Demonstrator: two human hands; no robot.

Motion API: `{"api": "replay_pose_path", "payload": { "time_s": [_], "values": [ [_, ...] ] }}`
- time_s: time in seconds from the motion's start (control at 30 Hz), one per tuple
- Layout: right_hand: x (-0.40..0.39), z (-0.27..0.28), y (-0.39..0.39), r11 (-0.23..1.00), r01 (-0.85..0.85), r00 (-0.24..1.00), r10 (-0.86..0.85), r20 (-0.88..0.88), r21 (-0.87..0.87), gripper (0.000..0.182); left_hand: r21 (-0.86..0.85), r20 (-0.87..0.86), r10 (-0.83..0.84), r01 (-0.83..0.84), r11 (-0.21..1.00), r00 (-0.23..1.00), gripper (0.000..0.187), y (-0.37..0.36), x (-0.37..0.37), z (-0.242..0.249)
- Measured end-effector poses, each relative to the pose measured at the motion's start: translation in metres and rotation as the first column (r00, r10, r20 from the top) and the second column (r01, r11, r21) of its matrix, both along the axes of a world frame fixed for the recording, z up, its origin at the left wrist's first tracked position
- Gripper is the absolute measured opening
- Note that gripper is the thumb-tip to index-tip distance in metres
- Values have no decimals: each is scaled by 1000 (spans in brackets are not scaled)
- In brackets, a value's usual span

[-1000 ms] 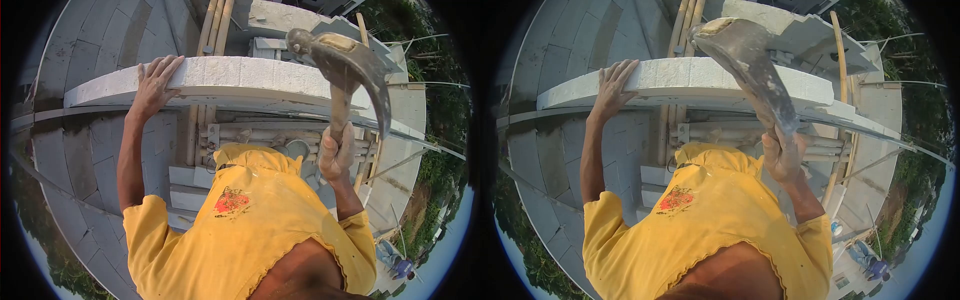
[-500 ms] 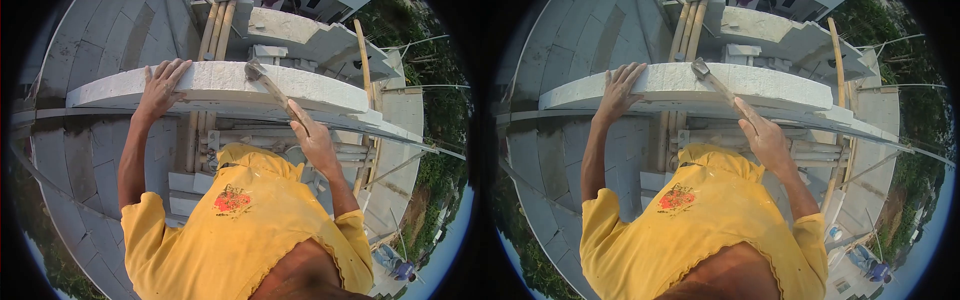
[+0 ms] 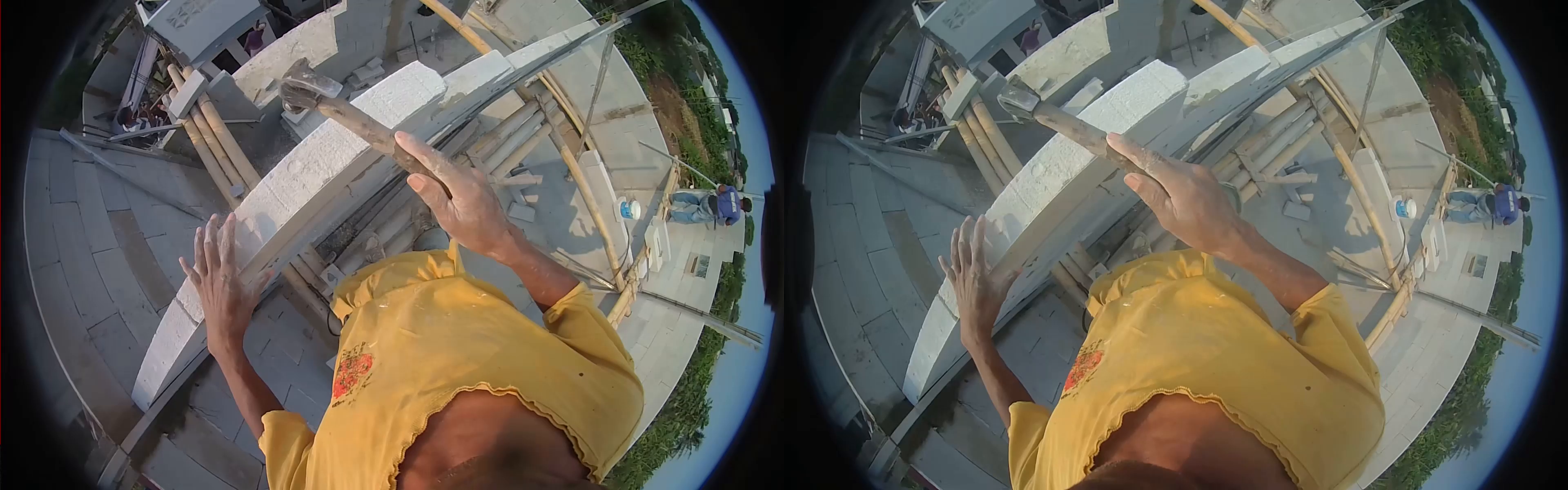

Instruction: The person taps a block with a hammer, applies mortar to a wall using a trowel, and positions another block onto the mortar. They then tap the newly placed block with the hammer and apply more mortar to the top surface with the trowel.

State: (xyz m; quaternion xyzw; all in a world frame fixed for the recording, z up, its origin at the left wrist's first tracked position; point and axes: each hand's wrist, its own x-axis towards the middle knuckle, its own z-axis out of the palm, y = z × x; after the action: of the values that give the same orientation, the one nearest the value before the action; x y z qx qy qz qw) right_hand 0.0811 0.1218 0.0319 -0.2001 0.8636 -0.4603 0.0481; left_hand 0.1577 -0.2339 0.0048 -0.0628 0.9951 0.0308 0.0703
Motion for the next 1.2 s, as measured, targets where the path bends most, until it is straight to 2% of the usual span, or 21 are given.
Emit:
{"api": "replay_pose_path", "payload": {
  "time_s": [0.07, 0.13, 0.23, 0.27, 0.37, 0.47, 0.57, 0.6, 0.7, 0.77, 0.8, 0.83, 0.87, 0.97, 1.07, 1.2],
  "values": [
    [-6, 5, 12, 987, 112, 953, -139, -268, -113, 49, 83, -38, -114, 117, 990, 993, 114, 32, -32, -4],
    [-15, 0, 23, 966, 177, 841, -247, -481, -188, 50, 112, -59, -187, 193, 975, 981, 109, 66, -61, -10],
    [-13, -31, 43, 983, 172, 966, -156, -205, 64, 49, 56, -75, -241, 245, 968, 968, 97, 96, -80, -23],
    [-16, -37, 48, 973, 127, 989, -138, 43, 193, 50, 24, -102, -239, 242, 970, 966, 93, 99, -82, -31],
    [-19, -26, 54, 984, 146, 984, -134, -119, 98, 49, -19, -153, -241, 240, 970, 959, 83, 105, -92, -33],
    [-25, -4, 60, 951, 272, 851, -310, -425, -150, 47, -14, -122, -225, 225, 974, 967, 79, 104, -86, -33],
    [-26, -12, 82, 950, 308, 911, -308, -274, -43, 46, -24, -103, -230, 229, 973, 968, 79, 103, -85, -34],
    [-27, -10, 87, 923, 262, 952, -295, 82, 281, 47, -28, -108, -230, 229, 973, 967, 79, 104, -85, -35],
    [-28, -29, 100, 945, 232, 970, -244, 22, 230, 52, -10, -145, -254, 256, 967, 956, 80, 100, -85, -40],
    [-20, -44, 108, 949, 311, 932, -314, -180, -50, 55, -62, -129, -279, 273, 960, 952, 86, 99, -80, -34],
    [-16, -27, 118, 899, 393, 920, -387, 67, -195, 57, -81, -147, -281, 271, 959, 948, 89, 104, -85, -35],
    [-8, -16, 121, 805, 508, 849, -406, 339, -307, 59, -59, -136, -273, 268, 962, 952, 89, 104, -84, -35],
    [-9, -14, 124, 719, 598, 799, -498, 338, -355, 62, -40, -128, -268, 265, 963, 955, 89, 103, -84, -36],
    [-13, -50, 187, 548, 801, 589, -647, 484, -242, 61, 14, -88, -220, 222, 975, 972, 88, 109, -87, -29],
    [-22, -91, 221, 534, 842, 463, -645, 608, -75, 60, -19, -79, -229, 228, 973, 970, 88, 126, -97, -27],
    [-80, -120, 242, 642, 747, 588, -515, 624, -173, 63, -10, -102, -196, 196, 980, 975, 85, 161, -111, -27]
  ]
}}
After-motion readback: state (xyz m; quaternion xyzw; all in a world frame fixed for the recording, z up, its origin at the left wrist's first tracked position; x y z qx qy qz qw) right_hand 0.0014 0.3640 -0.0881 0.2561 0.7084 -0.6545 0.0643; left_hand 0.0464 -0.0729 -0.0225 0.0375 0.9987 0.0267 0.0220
